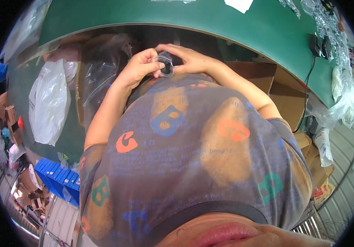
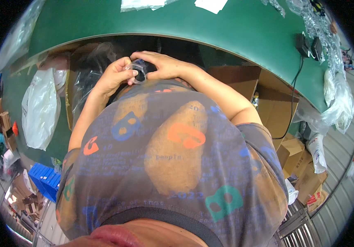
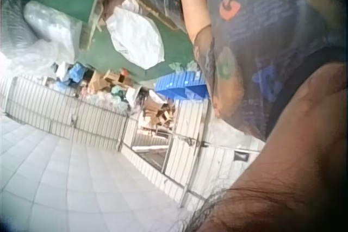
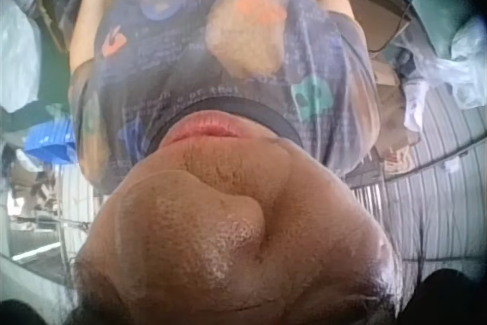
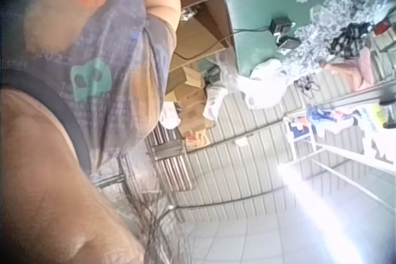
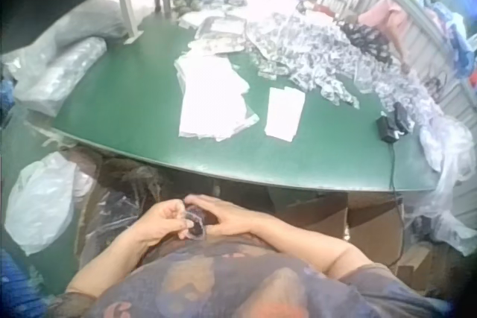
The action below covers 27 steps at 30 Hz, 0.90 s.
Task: Packaging swimming goggles into plastic bags and placing them in a box.
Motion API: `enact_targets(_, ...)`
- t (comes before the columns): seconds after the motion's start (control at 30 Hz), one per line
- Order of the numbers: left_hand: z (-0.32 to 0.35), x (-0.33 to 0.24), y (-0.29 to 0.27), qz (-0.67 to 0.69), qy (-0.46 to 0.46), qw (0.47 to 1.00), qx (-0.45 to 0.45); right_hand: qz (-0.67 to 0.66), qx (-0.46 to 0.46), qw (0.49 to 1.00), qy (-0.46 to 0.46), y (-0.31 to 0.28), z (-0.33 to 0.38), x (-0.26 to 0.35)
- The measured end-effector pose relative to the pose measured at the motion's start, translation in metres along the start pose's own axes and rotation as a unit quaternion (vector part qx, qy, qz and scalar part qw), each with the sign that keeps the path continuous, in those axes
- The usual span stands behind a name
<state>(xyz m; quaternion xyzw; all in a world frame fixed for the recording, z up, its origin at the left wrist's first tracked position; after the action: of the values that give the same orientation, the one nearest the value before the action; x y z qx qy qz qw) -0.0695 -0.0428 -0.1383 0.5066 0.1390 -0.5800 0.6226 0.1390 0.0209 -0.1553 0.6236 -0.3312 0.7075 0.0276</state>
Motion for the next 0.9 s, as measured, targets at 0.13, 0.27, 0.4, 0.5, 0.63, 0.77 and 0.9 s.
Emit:
enact_targets(0.13, 0.015, -0.007, -0.008, -0.056, 0.065, 0.995, -0.054, -0.053, 0.054, 0.997, 0.020, 0.017, -0.010, -0.024)
enact_targets(0.27, 0.038, -0.042, -0.007, -0.113, 0.182, 0.970, -0.114, -0.122, 0.006, 0.989, 0.078, 0.023, -0.002, -0.041)
enact_targets(0.4, 0.042, -0.054, 0.034, -0.500, 0.363, 0.780, -0.099, -0.154, -0.014, 0.984, 0.090, 0.027, -0.003, -0.043)
enact_targets(0.5, 0.014, -0.015, 0.034, -0.585, 0.386, 0.711, -0.062, -0.130, -0.017, 0.985, 0.109, 0.025, -0.006, -0.033)
enact_targets(0.63, 0.010, -0.021, 0.048, -0.438, 0.392, 0.805, -0.083, -0.137, -0.070, 0.985, 0.076, 0.028, 0.000, -0.037)
enact_targets(0.77, 0.027, -0.052, 0.049, -0.300, 0.397, 0.861, -0.102, -0.180, -0.027, 0.976, 0.122, 0.029, 0.010, -0.045)
enact_targets(0.9, 0.023, -0.040, 0.043, -0.449, 0.352, 0.812, -0.122, -0.189, -0.028, 0.972, 0.135, 0.029, 0.008, -0.038)
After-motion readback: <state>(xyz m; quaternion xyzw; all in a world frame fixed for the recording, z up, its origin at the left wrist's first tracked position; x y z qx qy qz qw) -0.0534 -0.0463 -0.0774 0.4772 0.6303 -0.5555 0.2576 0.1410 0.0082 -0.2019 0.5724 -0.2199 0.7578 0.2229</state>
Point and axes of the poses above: each hand's wrist, its own z-axis away from the middle knuckle, its own y-axis out of the palm, x = y × z, the point moved 2 cm from there along -z, towards the middle knuckle, and after that the axes turned 6 degrees about z, right-handed, at the moved point
